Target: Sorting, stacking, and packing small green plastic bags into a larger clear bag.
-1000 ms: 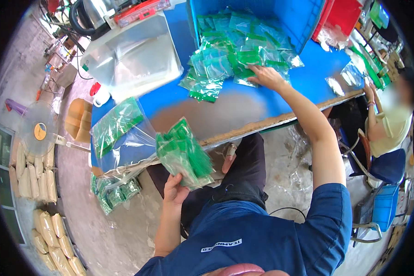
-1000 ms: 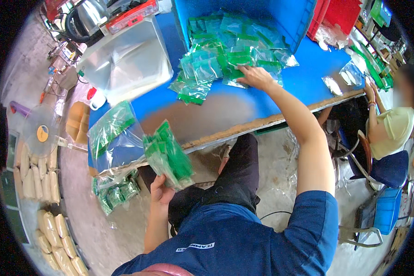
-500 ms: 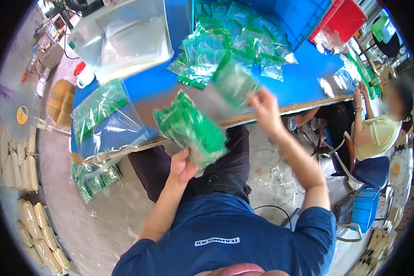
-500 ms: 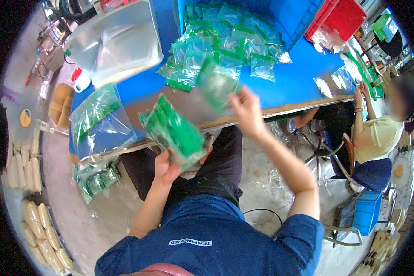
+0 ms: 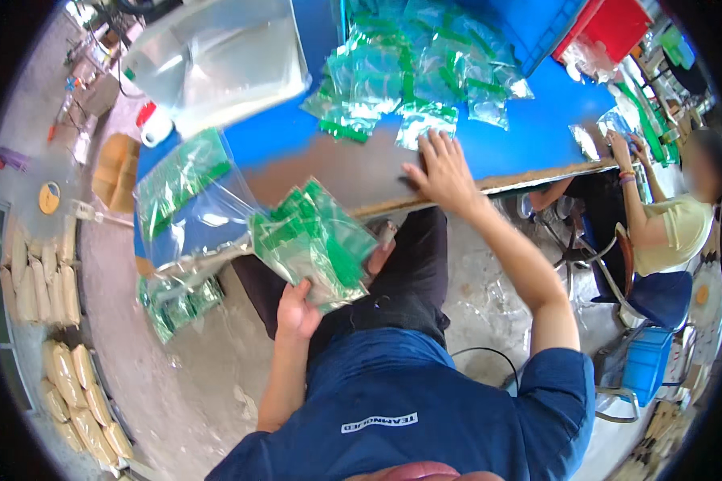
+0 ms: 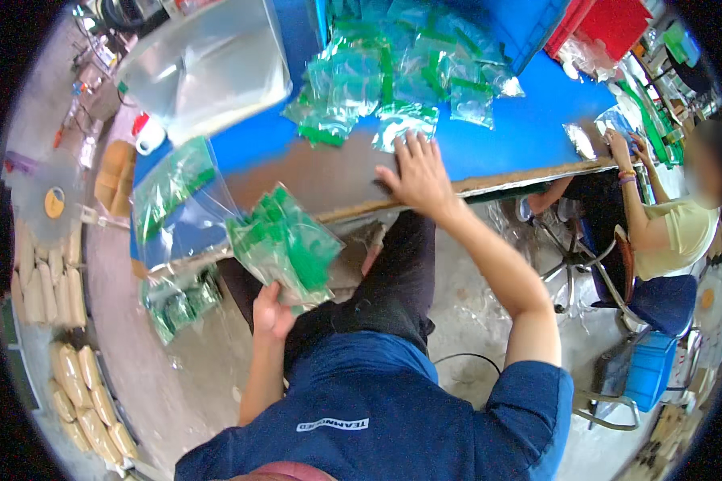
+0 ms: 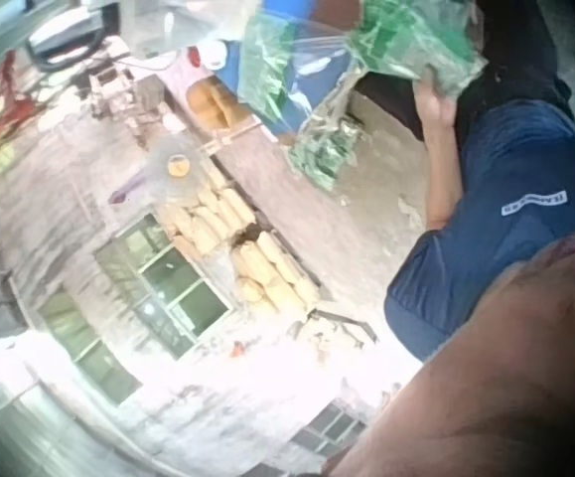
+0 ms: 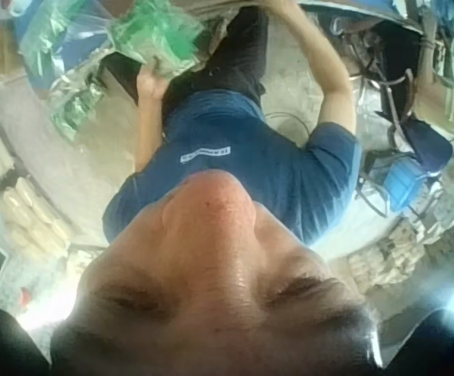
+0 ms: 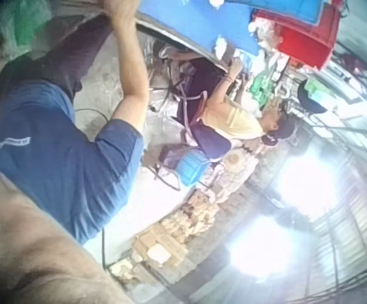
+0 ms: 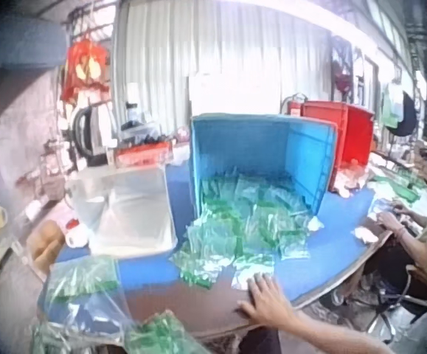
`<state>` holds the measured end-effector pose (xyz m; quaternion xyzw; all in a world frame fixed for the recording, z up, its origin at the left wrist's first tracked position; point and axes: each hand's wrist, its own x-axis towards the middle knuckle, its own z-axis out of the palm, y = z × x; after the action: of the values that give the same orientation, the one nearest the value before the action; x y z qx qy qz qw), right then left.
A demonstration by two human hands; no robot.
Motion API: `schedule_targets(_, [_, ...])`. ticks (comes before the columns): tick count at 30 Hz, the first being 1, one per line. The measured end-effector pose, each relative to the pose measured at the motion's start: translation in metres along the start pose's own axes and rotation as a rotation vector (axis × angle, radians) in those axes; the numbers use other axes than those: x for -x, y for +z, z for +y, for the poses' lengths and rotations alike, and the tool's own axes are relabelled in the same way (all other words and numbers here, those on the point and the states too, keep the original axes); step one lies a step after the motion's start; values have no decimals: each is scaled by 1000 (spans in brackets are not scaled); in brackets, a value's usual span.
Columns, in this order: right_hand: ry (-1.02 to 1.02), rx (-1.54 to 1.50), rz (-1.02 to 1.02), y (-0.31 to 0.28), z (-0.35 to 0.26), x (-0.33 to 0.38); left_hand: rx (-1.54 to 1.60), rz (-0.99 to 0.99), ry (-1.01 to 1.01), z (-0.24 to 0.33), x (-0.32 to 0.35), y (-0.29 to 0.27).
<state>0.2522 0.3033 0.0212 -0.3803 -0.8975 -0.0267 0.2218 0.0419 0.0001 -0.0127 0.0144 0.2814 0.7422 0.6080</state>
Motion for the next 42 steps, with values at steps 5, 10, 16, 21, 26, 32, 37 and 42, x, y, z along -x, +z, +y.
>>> schedule_targets(5, [-426, -669, -178, -36, -67, 25, 119, -56, -178, -11, -32, 5])
schedule_targets(10, [182, -470, 105, -2, 1, -68, -11, -3, -75, -18, -35, 18])
schedule_targets(16, [35, 125, -4, 4, 25, -23, -4, -48, -109, -10, -28, 0])
schedule_targets(21, [-324, -728, -185, -46, -68, 26, 20, -91, -199, -17, -44, 13])
schedule_targets(26, [82, -311, 284, -18, 80, -37, 2, -43, -174, -25, -45, 21])
schedule_targets(32, [-38, -99, -39, -26, 28, 13, 106, -133, -148, -22, -36, 1])
schedule_targets(37, [-193, -784, -406, -33, -73, -18, 51, -4, -57, -8, -40, 15])
schedule_targets(42, [288, -526, 258, 39, -33, -165, -40, 79, -31, 0, -27, 15])
